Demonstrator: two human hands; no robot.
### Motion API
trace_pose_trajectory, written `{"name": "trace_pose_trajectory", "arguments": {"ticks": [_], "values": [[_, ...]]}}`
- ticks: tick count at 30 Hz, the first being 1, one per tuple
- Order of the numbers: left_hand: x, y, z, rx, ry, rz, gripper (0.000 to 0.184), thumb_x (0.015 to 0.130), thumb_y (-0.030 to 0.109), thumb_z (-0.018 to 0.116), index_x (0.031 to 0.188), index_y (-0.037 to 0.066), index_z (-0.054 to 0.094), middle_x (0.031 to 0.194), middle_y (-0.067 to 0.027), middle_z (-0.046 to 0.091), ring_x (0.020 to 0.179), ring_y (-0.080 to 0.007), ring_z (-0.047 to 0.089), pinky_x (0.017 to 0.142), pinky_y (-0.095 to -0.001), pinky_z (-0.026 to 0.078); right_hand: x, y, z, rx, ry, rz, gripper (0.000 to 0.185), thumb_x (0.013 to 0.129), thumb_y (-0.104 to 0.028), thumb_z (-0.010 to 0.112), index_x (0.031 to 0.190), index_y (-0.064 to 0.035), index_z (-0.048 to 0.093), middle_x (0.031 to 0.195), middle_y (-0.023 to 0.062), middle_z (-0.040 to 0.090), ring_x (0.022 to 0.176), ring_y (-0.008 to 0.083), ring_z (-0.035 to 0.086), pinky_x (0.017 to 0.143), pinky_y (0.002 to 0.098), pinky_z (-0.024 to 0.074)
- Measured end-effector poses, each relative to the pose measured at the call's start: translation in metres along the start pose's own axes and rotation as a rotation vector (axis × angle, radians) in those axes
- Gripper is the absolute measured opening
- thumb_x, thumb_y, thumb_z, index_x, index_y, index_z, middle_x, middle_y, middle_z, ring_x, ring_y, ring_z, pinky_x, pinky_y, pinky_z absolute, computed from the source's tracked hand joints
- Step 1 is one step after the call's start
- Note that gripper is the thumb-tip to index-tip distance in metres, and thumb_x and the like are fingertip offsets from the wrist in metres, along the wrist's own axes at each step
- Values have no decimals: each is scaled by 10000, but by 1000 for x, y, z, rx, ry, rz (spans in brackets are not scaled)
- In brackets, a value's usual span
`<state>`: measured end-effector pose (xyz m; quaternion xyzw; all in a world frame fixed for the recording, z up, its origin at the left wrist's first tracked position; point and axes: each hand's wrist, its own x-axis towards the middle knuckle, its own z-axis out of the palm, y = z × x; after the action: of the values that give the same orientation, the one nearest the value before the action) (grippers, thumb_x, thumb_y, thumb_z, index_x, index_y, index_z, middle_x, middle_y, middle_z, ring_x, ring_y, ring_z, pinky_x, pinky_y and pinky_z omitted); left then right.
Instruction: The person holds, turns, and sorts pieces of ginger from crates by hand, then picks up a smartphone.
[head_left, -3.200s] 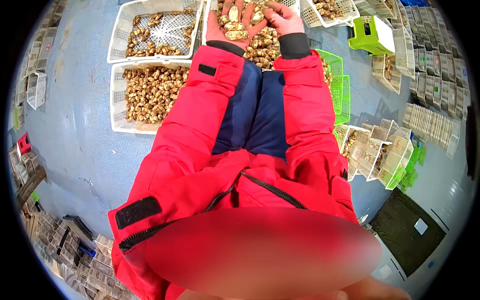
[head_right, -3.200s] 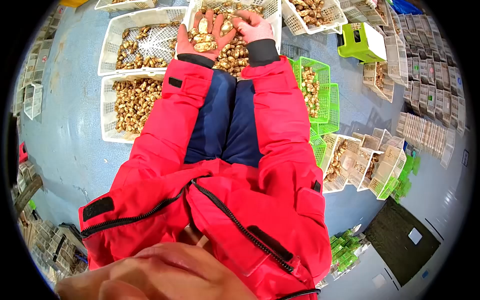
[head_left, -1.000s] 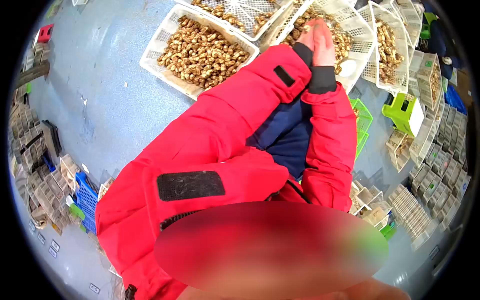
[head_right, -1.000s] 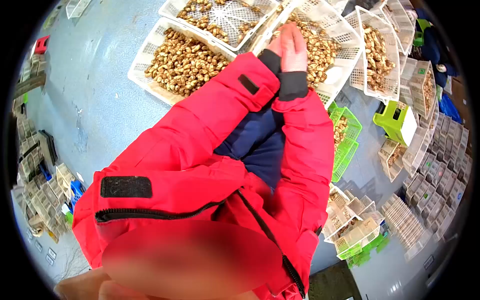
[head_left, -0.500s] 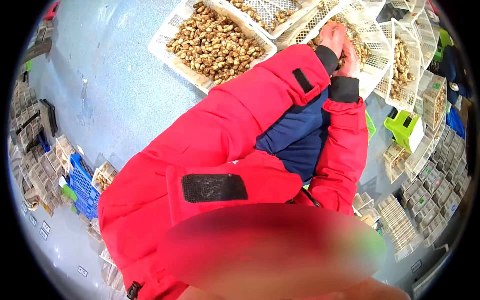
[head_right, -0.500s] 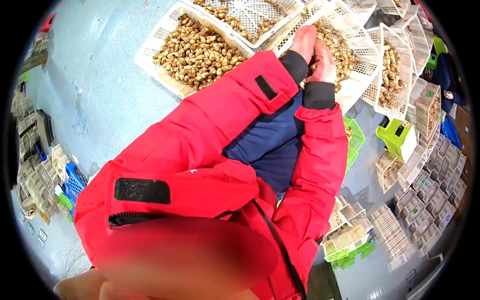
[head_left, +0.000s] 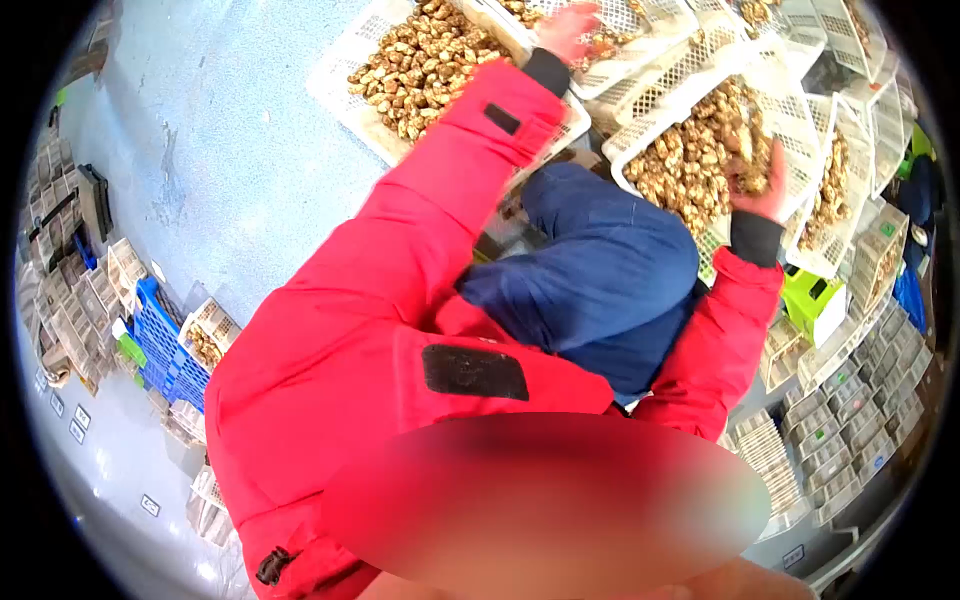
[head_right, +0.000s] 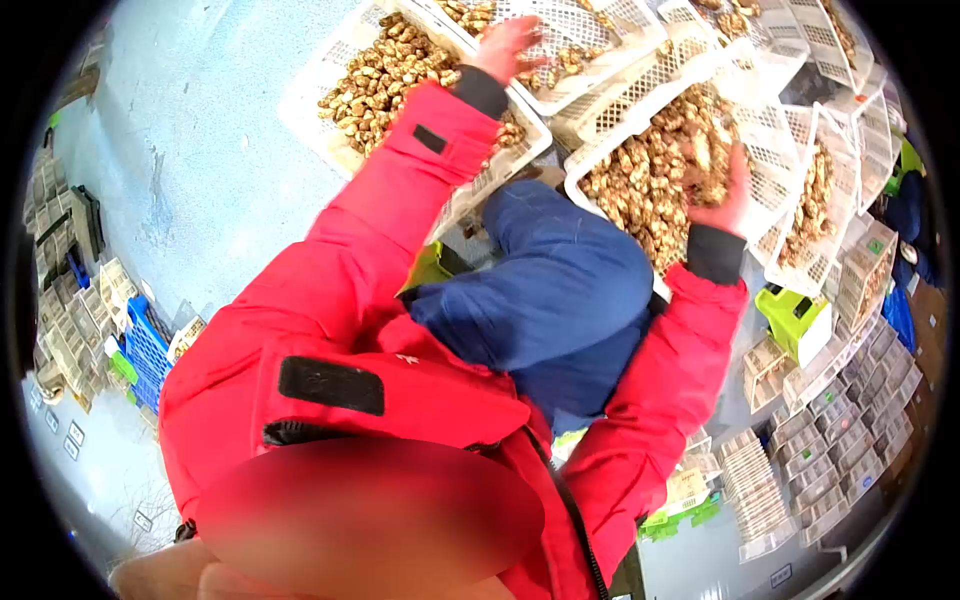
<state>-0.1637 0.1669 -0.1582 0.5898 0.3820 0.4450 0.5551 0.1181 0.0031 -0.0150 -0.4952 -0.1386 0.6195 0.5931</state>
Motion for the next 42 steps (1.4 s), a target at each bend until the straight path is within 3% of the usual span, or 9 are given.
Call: {"name": "trace_pose_trajectory", "arguments": {"ticks": [1,2,4,10,19,33,36,39,42], "values": [[3,-16,-44,-609,280,-417,350,931,185,484,1265,82,494,1263,-146,513,1109,-313,536,818,-454,534,-4,-12,-5,19,145,28,401,965,-276,457,1284,-33,468,1185,145,583,833,237,631,585,257,492],[20,-88,-96,-587,489,-681,354,921,227,508,1237,66,500,1267,-178,503,1152,-332,516,823,-487,523,-13,-23,-11,-4,265,0,403,963,-286,465,1281,-39,470,1219,151,560,859,244,624,584,253,492],[-1,-173,-193,-816,496,-630,282,910,252,529,1136,82,531,1104,-146,556,996,-279,580,771,-519,512,-30,-42,-43,-17,326,-12,409,958,-305,476,1284,-56,465,1269,162,524,910,251,610,580,246,495],[32,-208,-255,50,625,-1011,354,910,296,548,1220,127,515,1099,-71,593,974,-239,567,828,-501,460,-80,-27,-117,129,345,-70,409,951,-317,487,1242,-31,492,1309,218,488,912,276,623,607,303,545],[45,-240,-237,133,601,-801,276,900,329,564,1087,127,535,876,-38,541,734,-184,494,626,-390,389,-93,-18,-127,84,390,-102,439,956,-325,476,1268,-16,459,1324,217,470,972,276,590,653,281,540],[51,-204,-205,-683,316,-698,264,872,366,581,943,113,587,644,0,500,471,-123,430,393,-326,343,-89,-19,-113,159,304,-88,372,961,-319,469,1190,-33,535,1310,213,485,959,285,591,649,294,522],[18,-248,-250,-406,683,-440,348,895,116,587,1225,34,512,1137,-230,593,936,-323,630,723,-400,552,-90,-18,-123,195,321,-104,382,961,-310,471,1187,-7,528,1332,229,456,968,291,587,661,308,530],[-26,-265,-266,-27,831,-425,346,851,61,611,1183,5,534,1034,-198,638,903,-309,649,586,-354,536,-89,-15,-121,219,277,-92,383,961,-308,471,1189,-6,527,1329,232,459,981,294,586,662,314,533],[-22,-237,-269,836,491,-429,529,762,305,698,1231,111,549,1070,-181,646,981,-309,631,766,-401,517,-87,-16,-117,196,298,-95,389,963,-304,468,1208,-5,514,1328,231,463,988,302,591,663,318,533]]}}
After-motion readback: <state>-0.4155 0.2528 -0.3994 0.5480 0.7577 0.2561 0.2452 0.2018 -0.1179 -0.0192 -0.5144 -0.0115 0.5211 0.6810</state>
